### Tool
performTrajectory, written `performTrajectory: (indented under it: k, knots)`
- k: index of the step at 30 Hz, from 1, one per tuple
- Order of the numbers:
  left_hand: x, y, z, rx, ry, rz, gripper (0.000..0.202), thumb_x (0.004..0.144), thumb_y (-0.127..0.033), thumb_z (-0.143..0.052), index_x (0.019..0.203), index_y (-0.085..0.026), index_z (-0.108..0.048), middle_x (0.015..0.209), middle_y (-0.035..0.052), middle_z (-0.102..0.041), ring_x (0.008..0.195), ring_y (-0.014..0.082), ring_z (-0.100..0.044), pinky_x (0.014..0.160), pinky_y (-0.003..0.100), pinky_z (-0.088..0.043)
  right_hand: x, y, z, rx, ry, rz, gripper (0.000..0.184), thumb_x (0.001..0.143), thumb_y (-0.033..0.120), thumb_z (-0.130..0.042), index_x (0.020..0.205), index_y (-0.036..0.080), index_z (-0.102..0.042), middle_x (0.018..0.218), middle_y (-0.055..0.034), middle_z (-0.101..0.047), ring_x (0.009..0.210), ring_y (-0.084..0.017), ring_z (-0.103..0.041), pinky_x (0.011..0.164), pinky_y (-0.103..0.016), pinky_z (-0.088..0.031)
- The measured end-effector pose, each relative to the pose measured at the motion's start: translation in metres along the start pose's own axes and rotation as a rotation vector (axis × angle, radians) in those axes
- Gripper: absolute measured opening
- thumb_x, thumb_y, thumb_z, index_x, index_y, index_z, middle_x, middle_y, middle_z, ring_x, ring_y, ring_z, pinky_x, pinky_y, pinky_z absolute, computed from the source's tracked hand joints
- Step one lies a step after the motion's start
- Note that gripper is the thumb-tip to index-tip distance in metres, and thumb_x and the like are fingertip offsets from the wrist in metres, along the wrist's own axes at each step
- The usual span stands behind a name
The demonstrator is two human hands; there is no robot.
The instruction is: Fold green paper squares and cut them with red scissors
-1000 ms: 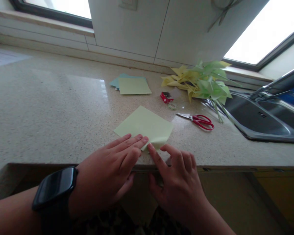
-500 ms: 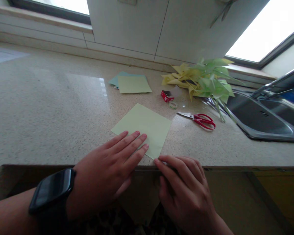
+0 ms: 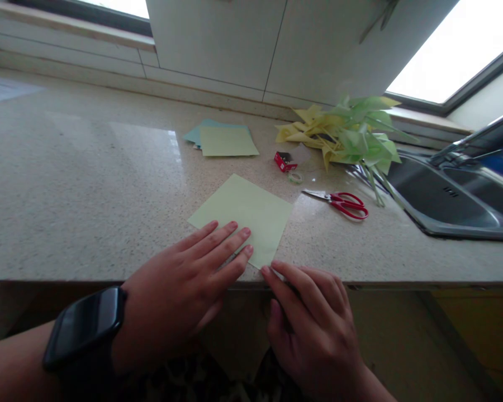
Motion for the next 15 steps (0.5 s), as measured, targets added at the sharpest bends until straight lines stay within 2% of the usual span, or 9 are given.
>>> performTrajectory:
  k: [8,15]
  knots:
    - [0.0001,-0.0004,0.0009,0.004,-0.011,-0.004,0.06,0.089,-0.022,-0.06,0.147,-0.016,-0.046,0.164,0.0121,-0.037,0.152,0.0298,-0.03,0.126,0.048,-0.025,0.002,-0.0008,-0.0047,-0.093,0.07,-0.007,0.041,0.092,0.014,-0.061,0.133,0.013,-0.063,0.128,-0.0087,-0.068,0.104,-0.025,-0.056,0.091,-0.044,-0.042]
    - [0.0004,-0.0004,-0.0014,0.006,-0.025,-0.003,0.068,0.088,-0.032,-0.068,0.149,-0.016,-0.044,0.164,0.0112,-0.035,0.152,0.0296,-0.03,0.127,0.046,-0.022,0.0096,0.0005,-0.0081,-0.199,0.114,-0.002,0.043,0.094,0.019,-0.059,0.136,0.012,-0.061,0.135,-0.0096,-0.065,0.106,-0.027,-0.055,0.091,-0.046,-0.04]
Point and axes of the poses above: each hand's wrist, its own x-axis towards the middle knuckle, its own z-axis out of the back of the hand, y = z × x, the point moved 5 cm from there along x, towards the middle knuckle
